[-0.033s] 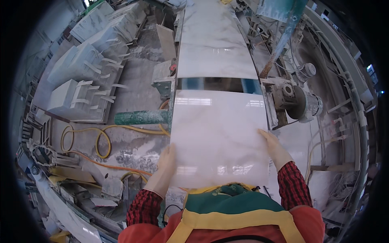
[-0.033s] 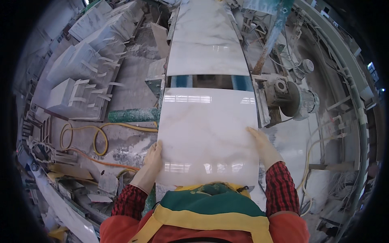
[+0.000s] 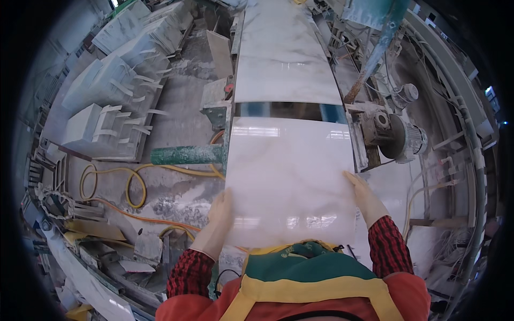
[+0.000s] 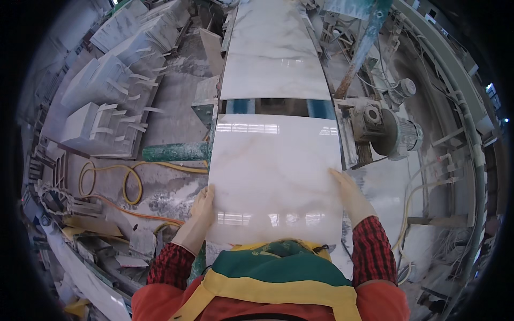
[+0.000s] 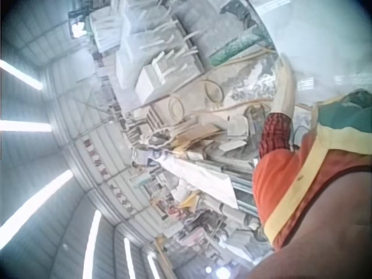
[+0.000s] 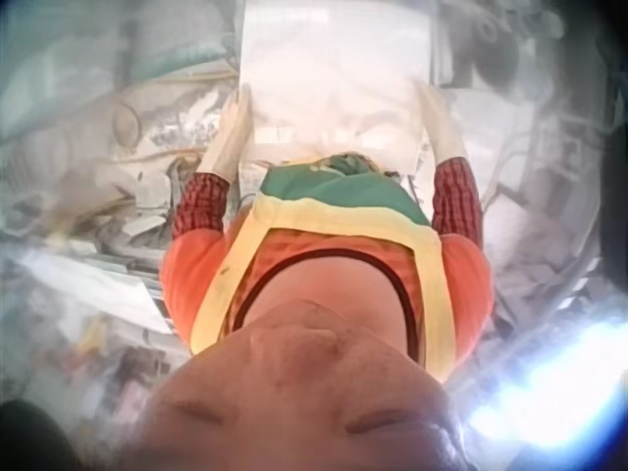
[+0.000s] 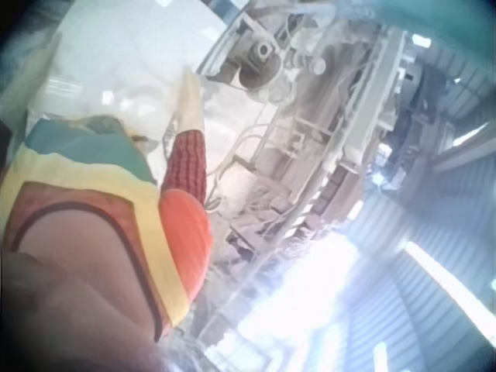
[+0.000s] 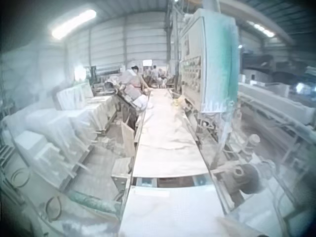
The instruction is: The person guides large white stone slabs through a conveyor-fed polishing machine, using both hands to steady and align each slab as it moves. After polishing, the person lifts and stacks the finished slabs onto a nearby pile.
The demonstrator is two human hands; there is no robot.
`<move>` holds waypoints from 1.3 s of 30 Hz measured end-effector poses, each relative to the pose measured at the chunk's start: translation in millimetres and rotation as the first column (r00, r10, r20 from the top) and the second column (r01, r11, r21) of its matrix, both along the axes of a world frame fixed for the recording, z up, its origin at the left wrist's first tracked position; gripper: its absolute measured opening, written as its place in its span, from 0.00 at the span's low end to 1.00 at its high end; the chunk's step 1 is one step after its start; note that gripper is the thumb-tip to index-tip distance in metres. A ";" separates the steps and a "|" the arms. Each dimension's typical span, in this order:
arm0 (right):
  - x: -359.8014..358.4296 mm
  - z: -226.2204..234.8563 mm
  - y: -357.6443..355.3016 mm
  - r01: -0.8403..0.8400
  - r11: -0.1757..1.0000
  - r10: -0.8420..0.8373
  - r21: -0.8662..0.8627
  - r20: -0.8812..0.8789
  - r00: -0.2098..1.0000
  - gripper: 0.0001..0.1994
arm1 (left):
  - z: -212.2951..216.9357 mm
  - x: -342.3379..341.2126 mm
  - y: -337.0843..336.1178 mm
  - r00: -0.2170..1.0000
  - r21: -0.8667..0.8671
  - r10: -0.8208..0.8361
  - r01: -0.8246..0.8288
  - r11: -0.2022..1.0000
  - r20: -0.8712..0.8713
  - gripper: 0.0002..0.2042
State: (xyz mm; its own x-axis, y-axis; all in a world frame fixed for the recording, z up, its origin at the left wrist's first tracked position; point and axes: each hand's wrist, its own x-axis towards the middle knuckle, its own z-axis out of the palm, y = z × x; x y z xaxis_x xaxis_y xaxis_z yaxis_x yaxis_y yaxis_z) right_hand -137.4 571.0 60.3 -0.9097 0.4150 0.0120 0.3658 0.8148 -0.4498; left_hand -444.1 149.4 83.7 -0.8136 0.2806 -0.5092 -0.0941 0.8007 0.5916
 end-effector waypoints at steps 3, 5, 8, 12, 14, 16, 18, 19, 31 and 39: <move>13.7 -15.6 0.8 0.394 0.349 -0.389 -0.850 0.251 0.886 0.33 | -13.8 -20.7 14.0 0.999 0.040 0.016 -0.017 0.999 0.033 0.39; 47.4 -38.4 -14.5 0.227 0.875 -0.140 -0.428 0.226 0.964 0.31 | -24.4 -42.0 27.7 0.999 0.057 0.037 -0.039 0.998 0.038 0.39; 20.3 -28.3 -41.1 0.557 0.578 -0.475 -0.597 0.309 0.824 0.33 | -9.1 -46.0 39.2 0.998 0.028 0.055 -0.056 0.998 0.018 0.39; -12.9 27.7 -50.7 0.576 0.031 -0.570 -0.817 0.459 0.682 0.36 | -8.6 -54.6 50.0 0.995 0.046 0.071 -0.075 0.996 0.075 0.37; -19.3 40.0 -50.0 0.552 0.078 -0.582 -0.831 0.411 0.701 0.33 | 1.3 -54.6 57.8 0.995 0.036 0.070 -0.073 0.997 0.073 0.37; -8.8 33.7 -46.1 0.493 0.306 -0.524 -0.814 0.289 0.801 0.30 | 6.2 -53.3 64.2 0.996 0.004 0.083 -0.083 0.997 0.042 0.36; 14.4 16.9 -35.7 0.359 0.651 -0.330 -0.669 0.176 0.927 0.28 | 2.9 -53.3 66.7 0.995 0.007 0.092 -0.092 0.996 0.022 0.36; 20.0 14.3 -32.7 0.278 0.784 -0.232 -0.555 0.154 0.960 0.27 | -4.8 -54.0 65.7 0.995 0.025 0.100 -0.100 0.995 0.017 0.36; -20.4 0.8 -15.8 0.491 0.194 -0.611 -0.849 0.287 0.738 0.32 | -8.3 -59.9 75.8 0.998 -0.082 -0.009 0.004 0.997 -0.068 0.37; -18.3 4.2 -6.6 0.520 0.443 -0.481 -0.730 0.296 0.825 0.32 | -35.0 -72.4 79.4 0.994 -0.010 0.096 -0.096 0.995 0.047 0.39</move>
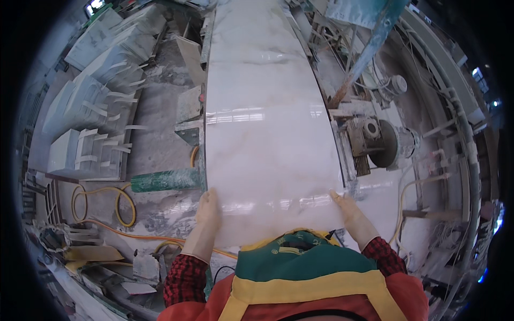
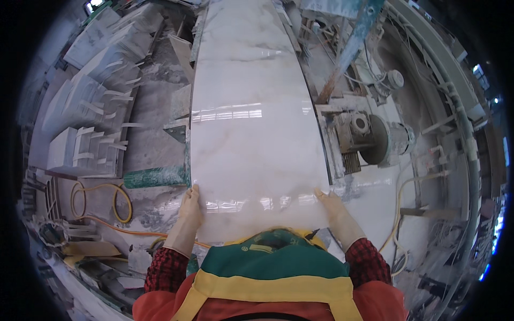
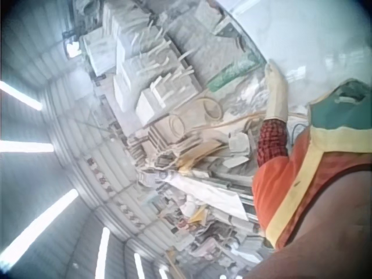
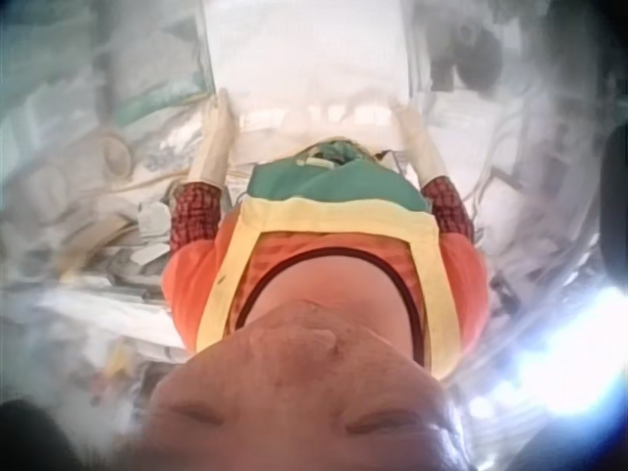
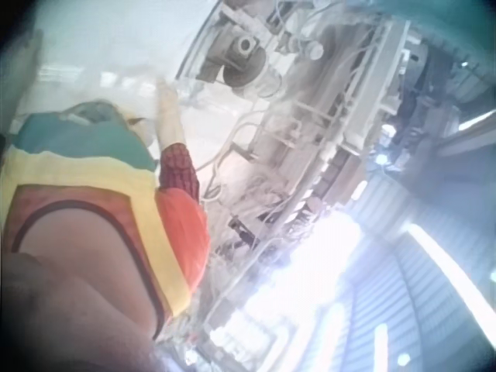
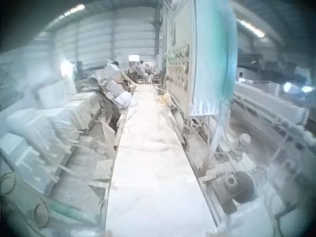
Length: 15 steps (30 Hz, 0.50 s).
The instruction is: The person guides large white stone slabs through a conveyor-fed polishing machine, using both hands to steady and align each slab as it moves. After polishing, the person lifts and stacks the finished slabs onto a nearby pile.
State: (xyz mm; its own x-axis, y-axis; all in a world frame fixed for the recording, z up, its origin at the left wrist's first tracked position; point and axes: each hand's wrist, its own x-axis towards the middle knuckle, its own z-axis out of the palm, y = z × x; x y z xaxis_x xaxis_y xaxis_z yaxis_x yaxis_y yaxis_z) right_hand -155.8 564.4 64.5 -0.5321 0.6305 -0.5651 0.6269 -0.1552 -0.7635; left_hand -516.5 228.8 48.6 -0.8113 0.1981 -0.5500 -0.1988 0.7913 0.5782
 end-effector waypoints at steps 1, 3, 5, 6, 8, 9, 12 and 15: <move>-0.6 10.5 0.6 -0.166 0.973 0.167 0.158 0.004 0.986 0.30 | -20.7 -1.0 -5.7 0.999 0.037 0.049 -0.049 0.998 0.004 0.38; -3.7 56.8 -8.5 -0.490 0.751 0.487 0.443 0.128 0.864 0.29 | -39.0 -10.0 -15.8 0.993 0.129 0.095 -0.103 0.986 0.066 0.37; -2.8 62.9 -10.5 -0.577 0.650 0.547 0.494 0.223 0.807 0.31 | -35.7 -11.1 -24.9 0.968 0.249 0.099 -0.157 0.956 0.230 0.35; -2.6 60.2 -9.3 -0.584 0.660 0.535 0.473 0.251 0.807 0.32 | -33.7 -9.3 -31.1 0.937 0.301 0.112 -0.218 0.929 0.332 0.35; 2.2 52.9 -5.5 -0.615 0.617 0.550 0.491 0.289 0.783 0.31 | 2.4 5.4 -44.3 0.790 0.377 0.118 -0.411 0.830 0.601 0.33; 5.8 39.0 -2.5 -0.554 0.702 0.518 0.447 0.214 0.828 0.31 | 19.2 15.4 -51.9 0.755 0.369 0.095 -0.421 0.828 0.649 0.32; 13.3 -10.6 6.3 -0.326 0.912 0.336 0.250 0.001 0.942 0.31 | 38.5 49.3 -74.9 0.678 0.362 0.074 -0.477 0.801 0.731 0.29; 9.7 10.7 1.2 -0.582 0.624 0.489 0.521 0.321 0.811 0.29 | 27.5 73.4 -86.0 0.677 0.390 0.184 -0.599 0.699 0.712 0.28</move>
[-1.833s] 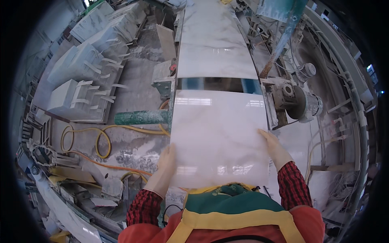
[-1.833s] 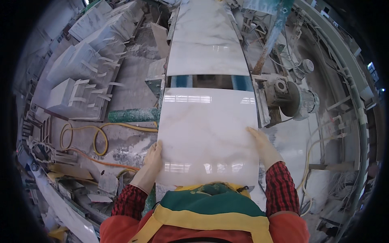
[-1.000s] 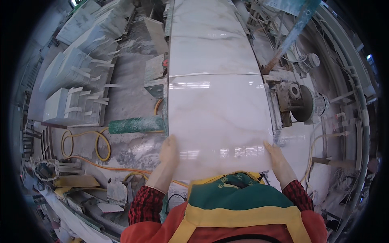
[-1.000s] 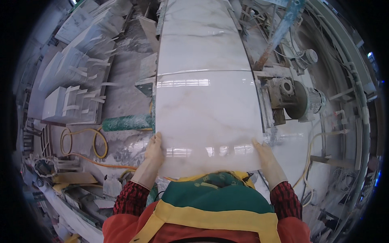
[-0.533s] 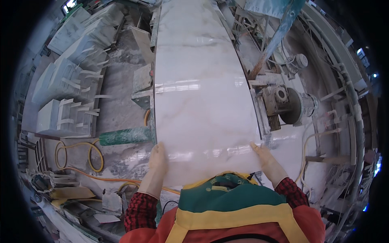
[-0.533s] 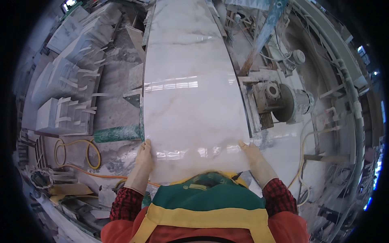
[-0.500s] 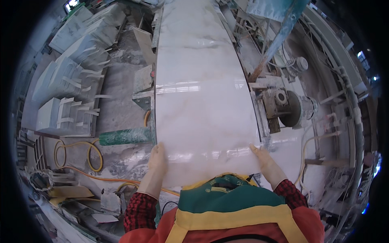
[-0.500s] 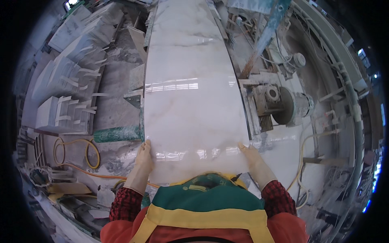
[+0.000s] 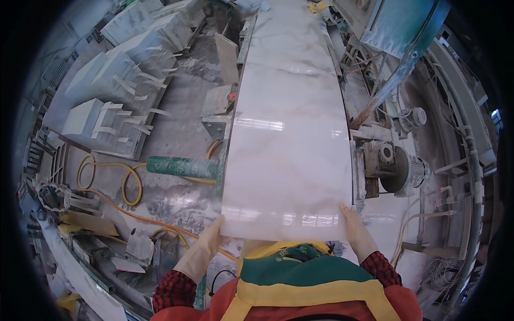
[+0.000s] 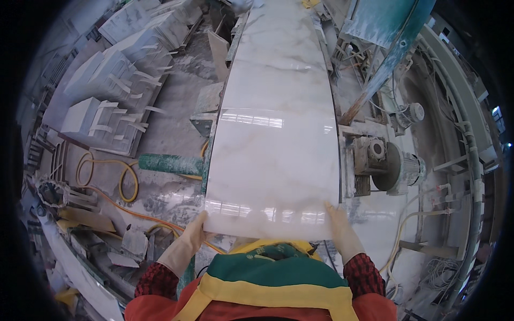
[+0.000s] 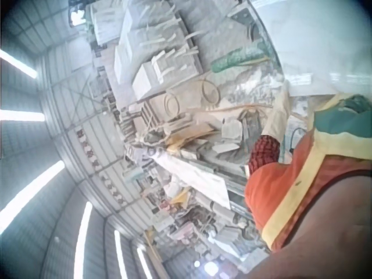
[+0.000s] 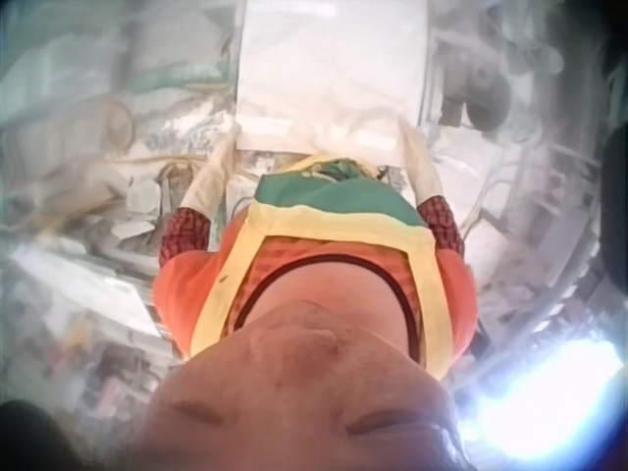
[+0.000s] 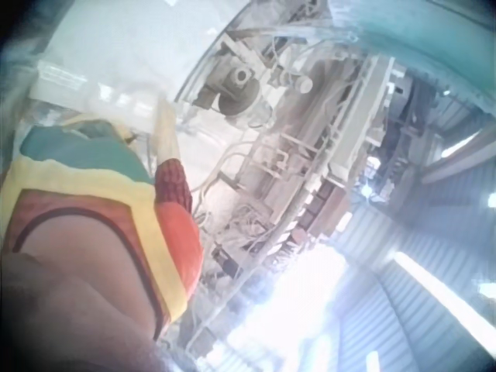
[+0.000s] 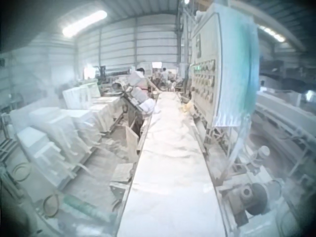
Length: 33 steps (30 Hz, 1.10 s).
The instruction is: The person guides large white stone slabs through a conveyor-fed polishing machine, using both hands to steady and align each slab as it moves. After polishing, the person lifts and stacks the finished slabs onto a nearby pile.
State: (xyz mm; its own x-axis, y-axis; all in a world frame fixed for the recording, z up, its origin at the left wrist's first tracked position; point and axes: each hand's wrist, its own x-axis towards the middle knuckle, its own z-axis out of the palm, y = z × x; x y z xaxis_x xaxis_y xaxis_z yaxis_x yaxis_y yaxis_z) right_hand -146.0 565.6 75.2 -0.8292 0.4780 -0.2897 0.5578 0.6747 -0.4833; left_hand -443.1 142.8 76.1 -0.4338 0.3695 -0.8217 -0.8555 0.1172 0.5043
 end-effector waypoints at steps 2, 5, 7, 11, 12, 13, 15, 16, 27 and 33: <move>-5.5 -2.0 1.2 0.094 0.993 -0.095 -0.071 -0.004 0.995 0.27 | 1.5 6.7 7.5 0.995 -0.008 0.086 -0.087 0.996 -0.047 0.28; -24.6 -42.2 15.9 0.586 0.791 -0.592 -0.177 0.023 0.806 0.24 | -8.0 6.3 8.6 0.994 0.099 0.086 -0.080 0.992 -0.061 0.28; -40.2 -41.2 12.6 0.643 0.748 -0.662 -0.165 -0.117 0.740 0.23 | -5.3 7.5 7.7 0.994 0.093 0.084 -0.078 0.993 -0.071 0.28; -79.7 0.4 -41.1 0.058 0.884 0.191 0.464 -0.471 0.861 0.21 | -23.1 8.9 5.2 0.986 0.135 0.133 -0.118 0.984 -0.104 0.29; -96.0 2.6 -65.0 -0.068 0.887 0.289 0.456 -0.436 0.852 0.19 | -20.4 10.3 7.8 0.985 0.137 0.129 -0.113 0.984 -0.114 0.29; -116.4 6.9 -91.3 -0.190 0.873 0.387 0.448 -0.403 0.829 0.17 | -13.7 10.8 11.7 0.984 0.142 0.126 -0.107 0.984 -0.128 0.30; -155.2 6.5 -134.4 -0.424 0.838 0.542 0.343 -0.437 0.718 0.17 | -10.5 8.3 17.9 0.981 0.193 0.109 -0.077 0.978 -0.161 0.30; -177.1 9.5 -160.7 -0.450 0.795 0.606 0.406 -0.535 0.589 0.13 | -15.9 8.0 17.8 0.979 0.233 0.101 -0.058 0.971 -0.178 0.30; -217.8 -15.4 -208.2 -0.605 0.642 0.758 0.472 -0.512 0.405 0.21 | -32.6 4.3 19.4 0.961 0.246 0.215 -0.169 0.954 -0.175 0.32; -171.5 -61.0 -146.3 -0.585 0.659 0.747 0.472 -0.500 0.438 0.25 | -22.6 5.5 36.6 0.964 0.174 0.224 -0.198 0.965 -0.144 0.30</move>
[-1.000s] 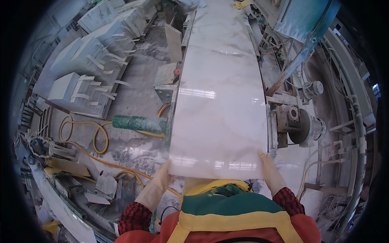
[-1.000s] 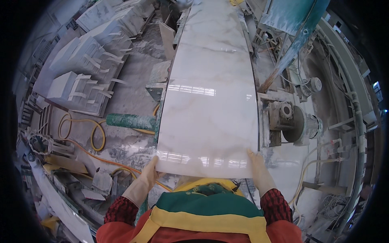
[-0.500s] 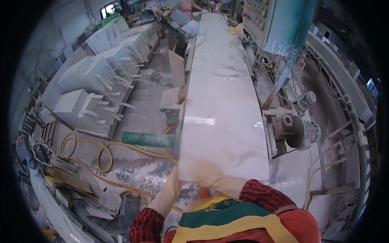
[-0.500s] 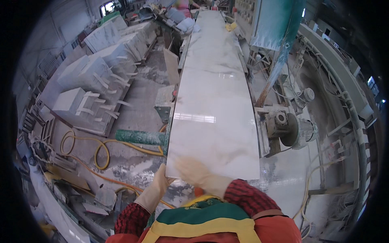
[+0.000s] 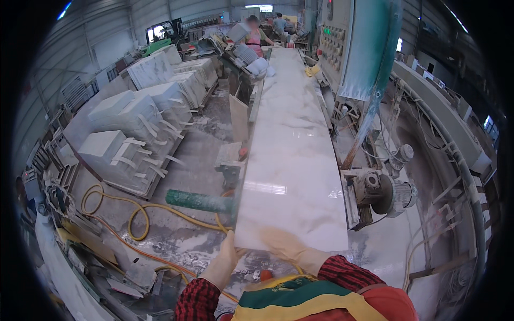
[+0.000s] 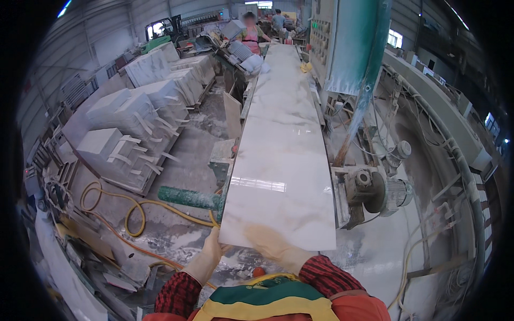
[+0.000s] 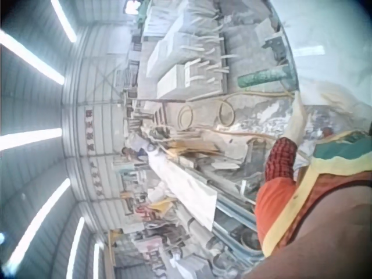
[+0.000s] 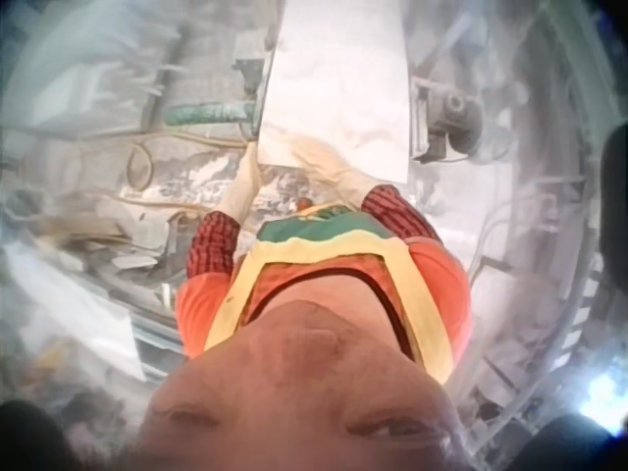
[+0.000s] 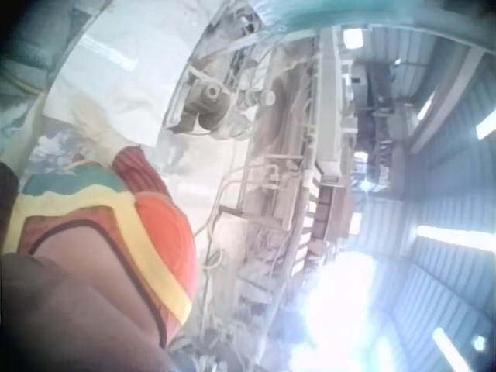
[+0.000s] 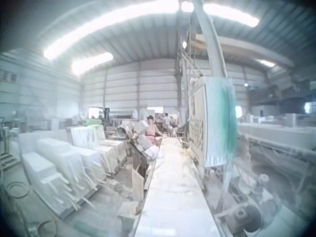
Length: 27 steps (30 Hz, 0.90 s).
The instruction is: The person guides large white stone slabs through a conveyor-fed polishing machine, using both hands to steady and align each slab as it moves. After polishing, the person lifts and stacks the finished slabs onto a nearby pile.
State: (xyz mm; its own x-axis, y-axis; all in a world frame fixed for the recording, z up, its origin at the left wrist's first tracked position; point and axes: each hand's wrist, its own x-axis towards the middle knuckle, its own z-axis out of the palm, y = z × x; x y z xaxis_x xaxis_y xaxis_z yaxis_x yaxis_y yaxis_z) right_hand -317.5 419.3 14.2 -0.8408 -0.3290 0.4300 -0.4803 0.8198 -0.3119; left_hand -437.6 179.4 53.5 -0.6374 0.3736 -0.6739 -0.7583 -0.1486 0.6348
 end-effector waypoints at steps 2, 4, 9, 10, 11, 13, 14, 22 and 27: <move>28.5 59.6 11.7 0.070 0.997 -0.080 0.044 0.290 0.954 0.26 | 1.4 -1.4 -10.0 0.999 -0.036 0.033 -0.033 0.999 -0.006 0.30; 69.0 72.9 44.8 0.179 0.977 -0.207 0.114 0.338 0.918 0.26 | -3.8 -3.8 -5.1 0.999 -0.068 0.027 -0.029 0.997 -0.024 0.29; 164.2 42.8 130.5 0.468 0.859 -0.492 0.206 0.084 0.867 0.24 | -60.7 -20.9 -19.4 0.996 0.041 0.086 -0.085 0.996 -0.037 0.29; 188.9 34.5 145.0 0.560 0.811 -0.573 0.172 0.036 0.819 0.24 | -57.7 -18.9 -12.3 0.995 0.063 0.092 -0.089 0.994 -0.048 0.29; 208.9 24.6 153.3 0.641 0.757 -0.645 0.127 -0.012 0.764 0.24 | -50.5 -17.1 -8.1 0.992 0.085 0.103 -0.098 0.992 -0.065 0.29; 249.8 -4.9 154.4 0.807 0.590 -0.807 -0.001 0.020 0.590 0.24 | -22.4 -1.6 11.5 0.981 0.042 0.165 -0.162 0.986 -0.100 0.29; 262.2 -15.6 153.0 0.867 0.495 -0.866 -0.062 0.046 0.498 0.25 | -12.9 6.0 17.0 0.972 0.024 0.202 -0.201 0.979 -0.118 0.30; 201.4 -26.0 57.7 0.516 -0.607 0.291 -0.605 0.435 0.852 0.26 | -17.2 19.0 -2.5 0.928 0.026 0.313 -0.315 0.949 -0.201 0.38; 107.7 -57.6 46.0 0.646 -0.657 0.465 -0.389 0.465 0.753 0.24 | -17.5 66.7 -132.4 0.881 -0.114 0.405 -0.441 0.890 -0.244 0.39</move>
State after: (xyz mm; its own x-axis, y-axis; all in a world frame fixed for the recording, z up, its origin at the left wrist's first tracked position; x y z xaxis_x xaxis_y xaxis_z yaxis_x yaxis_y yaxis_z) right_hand -209.8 465.3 -43.5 -0.7918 0.0808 -0.6054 0.1283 -0.9471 -0.2942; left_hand -370.9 47.0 36.0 -0.8415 -0.0654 -0.5362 -0.4942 -0.3078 0.8131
